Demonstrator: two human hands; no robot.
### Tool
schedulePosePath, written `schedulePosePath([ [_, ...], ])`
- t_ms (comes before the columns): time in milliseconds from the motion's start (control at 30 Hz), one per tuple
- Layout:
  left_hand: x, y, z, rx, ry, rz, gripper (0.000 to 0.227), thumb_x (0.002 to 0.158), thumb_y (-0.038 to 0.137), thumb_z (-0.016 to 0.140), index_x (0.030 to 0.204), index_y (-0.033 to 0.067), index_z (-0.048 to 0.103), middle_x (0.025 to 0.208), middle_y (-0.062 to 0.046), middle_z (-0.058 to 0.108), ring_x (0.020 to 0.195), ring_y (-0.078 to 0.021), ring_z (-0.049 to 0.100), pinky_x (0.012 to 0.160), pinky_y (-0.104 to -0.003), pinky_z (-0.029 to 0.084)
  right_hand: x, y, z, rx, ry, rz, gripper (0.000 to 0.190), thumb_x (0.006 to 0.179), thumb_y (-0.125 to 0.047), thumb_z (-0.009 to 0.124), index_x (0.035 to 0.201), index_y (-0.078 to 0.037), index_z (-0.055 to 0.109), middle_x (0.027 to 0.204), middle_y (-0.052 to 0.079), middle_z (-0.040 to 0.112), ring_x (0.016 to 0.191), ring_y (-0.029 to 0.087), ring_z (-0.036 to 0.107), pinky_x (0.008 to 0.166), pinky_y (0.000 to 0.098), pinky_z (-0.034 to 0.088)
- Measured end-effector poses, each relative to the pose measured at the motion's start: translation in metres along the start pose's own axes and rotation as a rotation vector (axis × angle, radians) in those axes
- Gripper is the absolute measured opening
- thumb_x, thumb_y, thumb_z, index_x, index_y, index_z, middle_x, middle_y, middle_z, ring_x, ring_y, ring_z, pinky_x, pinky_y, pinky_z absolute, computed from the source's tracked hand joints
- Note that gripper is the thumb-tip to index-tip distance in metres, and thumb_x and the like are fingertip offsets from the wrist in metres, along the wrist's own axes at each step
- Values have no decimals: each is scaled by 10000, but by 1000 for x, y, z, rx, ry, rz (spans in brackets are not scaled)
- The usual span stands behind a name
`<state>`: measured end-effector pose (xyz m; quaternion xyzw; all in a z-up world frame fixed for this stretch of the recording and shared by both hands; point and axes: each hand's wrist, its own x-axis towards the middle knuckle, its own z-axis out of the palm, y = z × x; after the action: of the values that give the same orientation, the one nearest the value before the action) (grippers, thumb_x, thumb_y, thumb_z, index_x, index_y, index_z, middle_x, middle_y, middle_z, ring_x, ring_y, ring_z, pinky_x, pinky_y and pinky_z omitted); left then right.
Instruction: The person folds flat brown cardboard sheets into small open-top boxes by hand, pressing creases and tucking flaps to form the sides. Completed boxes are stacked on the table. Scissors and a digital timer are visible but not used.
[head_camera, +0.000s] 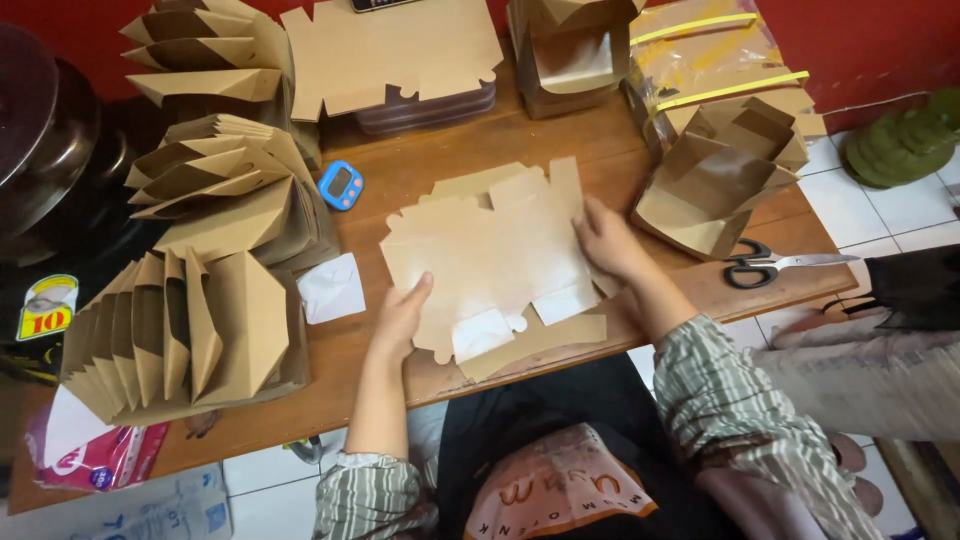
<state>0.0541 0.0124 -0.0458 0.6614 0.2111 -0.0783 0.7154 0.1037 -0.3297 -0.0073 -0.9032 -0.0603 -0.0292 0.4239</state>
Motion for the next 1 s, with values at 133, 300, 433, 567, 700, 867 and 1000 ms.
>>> schedulePosePath([
  [133, -1, -3, 8, 168, 22, -47, 508, 884, 454, 789, 1181, 53, 697, 990, -153, 745, 928, -251, 734, 800, -463, 582, 0, -4, 15, -65, -66, 75, 597, 975, -54, 486, 1522, 102, 306, 1381, 448, 476, 1283, 589, 452, 1102, 680, 357],
  [300, -13, 6, 15, 269, 70, -25, 513, 886, 467, 764, 1107, 11, 689, 991, -160, 720, 944, -275, 713, 808, -437, 568, 10, -3, 30, -278, -170, 259, 819, 846, 50, 443, 1595, 56, 112, 1585, 380, 230, 1407, 577, 281, 1160, 615, 295],
  [433, -12, 2, 13, 322, 79, -15, 539, 880, 492, 761, 1084, 0, 683, 973, -173, 712, 938, -289, 711, 796, -441, 564, 3, -32, 46, -303, -150, 305, 900, 790, 122, 479, 1593, 73, 76, 1597, 399, 146, 1434, 589, 207, 1173, 642, 231],
  [567, -15, 2, 14, 316, 82, 12, 521, 905, 466, 733, 1082, -21, 679, 940, -169, 690, 916, -280, 688, 769, -430, 556, -6, -56, 77, -405, -168, 140, 798, 811, 124, 473, 1540, 178, 154, 1600, 428, 120, 1514, 532, 60, 1237, 597, 46],
  [700, -19, 6, 8, 266, 69, 22, 523, 898, 462, 749, 1076, -26, 681, 935, -183, 699, 889, -271, 702, 738, -427, 563, 9, -31, 82, -321, -236, 153, 745, 994, -151, 494, 1561, 142, 109, 1604, 421, 22, 1530, 491, -37, 1239, 566, -12],
  [867, -25, 12, 5, 41, 19, 20, 476, 914, 376, 765, 1131, -32, 650, 914, -135, 702, 792, -220, 692, 704, -372, 584, -4, -36, 9, 115, -249, 68, 632, 1015, -239, 544, 1492, 123, 343, 1529, 383, 300, 1461, 478, 240, 1218, 553, 178],
  [1000, -35, 29, 1, -115, -11, 8, 427, 940, 331, 752, 1135, -27, 625, 911, -168, 731, 742, -233, 729, 670, -383, 609, -10, -18, -19, 1049, -168, 239, 439, 1022, -155, 527, 1449, -56, 506, 1386, 89, 628, 894, 19, 678, 807, 181, 613],
])
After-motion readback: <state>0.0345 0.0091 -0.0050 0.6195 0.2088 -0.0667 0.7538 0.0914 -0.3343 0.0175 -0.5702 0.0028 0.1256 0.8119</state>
